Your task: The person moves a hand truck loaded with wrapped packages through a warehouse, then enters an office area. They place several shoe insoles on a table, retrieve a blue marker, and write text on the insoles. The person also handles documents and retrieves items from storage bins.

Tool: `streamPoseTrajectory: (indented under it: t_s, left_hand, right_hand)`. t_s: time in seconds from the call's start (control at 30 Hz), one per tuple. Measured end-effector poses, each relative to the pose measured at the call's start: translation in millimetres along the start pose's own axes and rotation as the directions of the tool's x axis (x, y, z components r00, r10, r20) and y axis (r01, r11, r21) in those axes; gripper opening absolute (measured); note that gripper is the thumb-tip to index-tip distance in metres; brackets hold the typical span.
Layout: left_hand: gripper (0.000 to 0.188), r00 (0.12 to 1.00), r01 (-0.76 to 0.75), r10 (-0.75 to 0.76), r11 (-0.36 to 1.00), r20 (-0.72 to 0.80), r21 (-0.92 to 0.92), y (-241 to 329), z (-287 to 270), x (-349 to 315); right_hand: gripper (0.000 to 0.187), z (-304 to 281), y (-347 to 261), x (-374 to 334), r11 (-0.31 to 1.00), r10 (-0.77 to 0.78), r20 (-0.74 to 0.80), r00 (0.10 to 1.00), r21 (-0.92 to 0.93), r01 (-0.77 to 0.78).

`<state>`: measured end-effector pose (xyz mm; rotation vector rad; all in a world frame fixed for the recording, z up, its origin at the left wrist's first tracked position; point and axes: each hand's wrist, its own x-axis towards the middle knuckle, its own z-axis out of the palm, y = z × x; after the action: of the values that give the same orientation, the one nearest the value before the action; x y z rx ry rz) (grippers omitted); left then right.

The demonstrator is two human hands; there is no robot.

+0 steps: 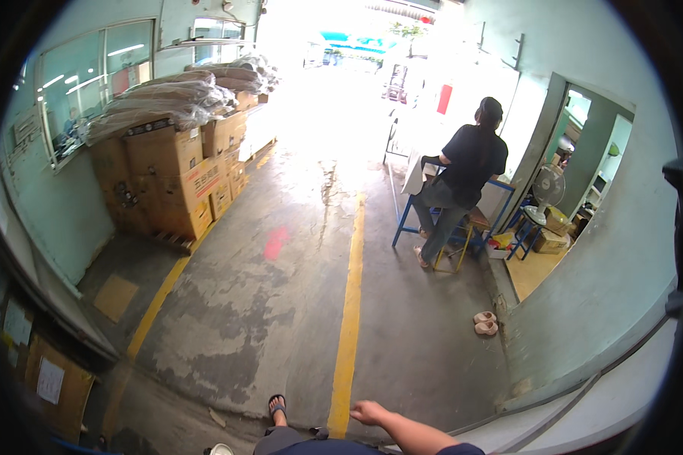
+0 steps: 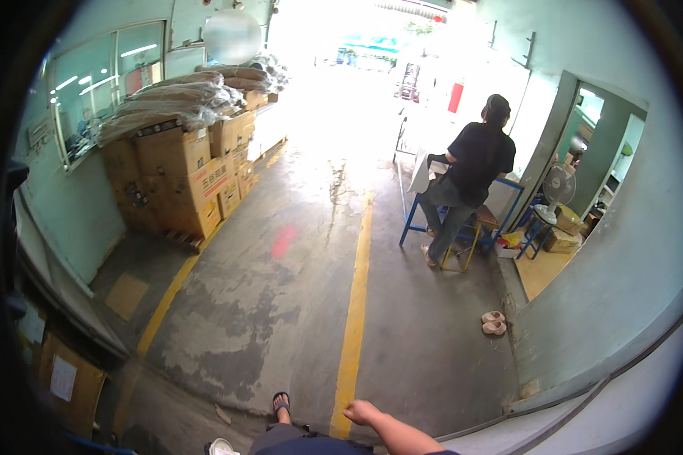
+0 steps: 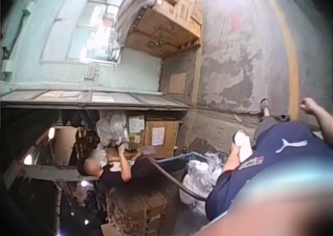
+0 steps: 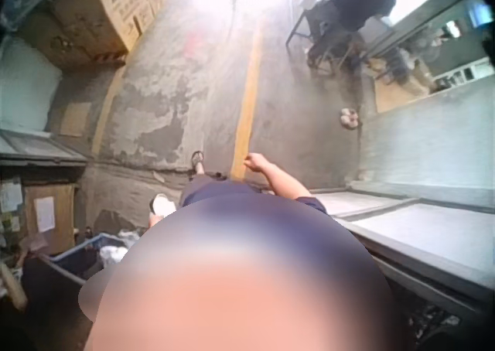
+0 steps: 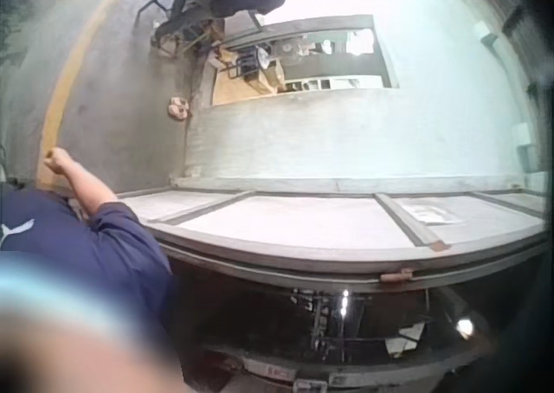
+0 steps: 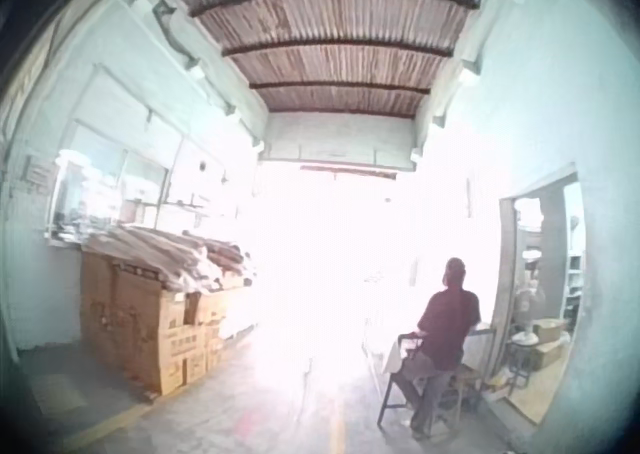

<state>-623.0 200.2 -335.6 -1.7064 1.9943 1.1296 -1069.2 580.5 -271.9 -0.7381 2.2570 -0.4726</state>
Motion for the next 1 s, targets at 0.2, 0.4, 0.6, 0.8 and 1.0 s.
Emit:
streamPoseTrajectory:
  t_s: [0.2,0.4,0.6,0.8,1.0]
  left_hand:
    - [0.075,0.984,-0.179,0.157,0.856,0.086,0.485,272.1,-88.8,157.7]
    - [0.062,0.884,-0.433,0.454,0.706,0.111,0.561,558.7,-92.2,213.2]
    - [0.057,0.807,-0.551,0.556,0.590,0.197,0.591,716.4,27.3,178.1]
    - [0.060,0.851,-0.484,0.456,0.492,0.260,0.724,792.5,137.0,117.6]
    - [0.061,0.862,-0.476,0.420,0.481,0.282,0.736,895.9,209.2,97.4]
  right_hand:
    - [0.030,-15.6,104.2,-57.1,0.541,0.767,0.100,0.634,0.430,-0.723]
    - [0.022,-33.0,93.2,-48.0,0.163,0.864,0.139,0.484,0.832,-0.530]
    - [0.024,-35.3,129.8,37.5,0.312,0.701,0.046,0.711,0.877,-0.365]
    - [0.018,-108.2,256.0,31.8,0.027,0.787,0.239,0.568,0.908,-0.418]
    - [0.017,-227.2,372.8,15.0,0.027,0.888,0.165,0.428,0.913,-0.407]
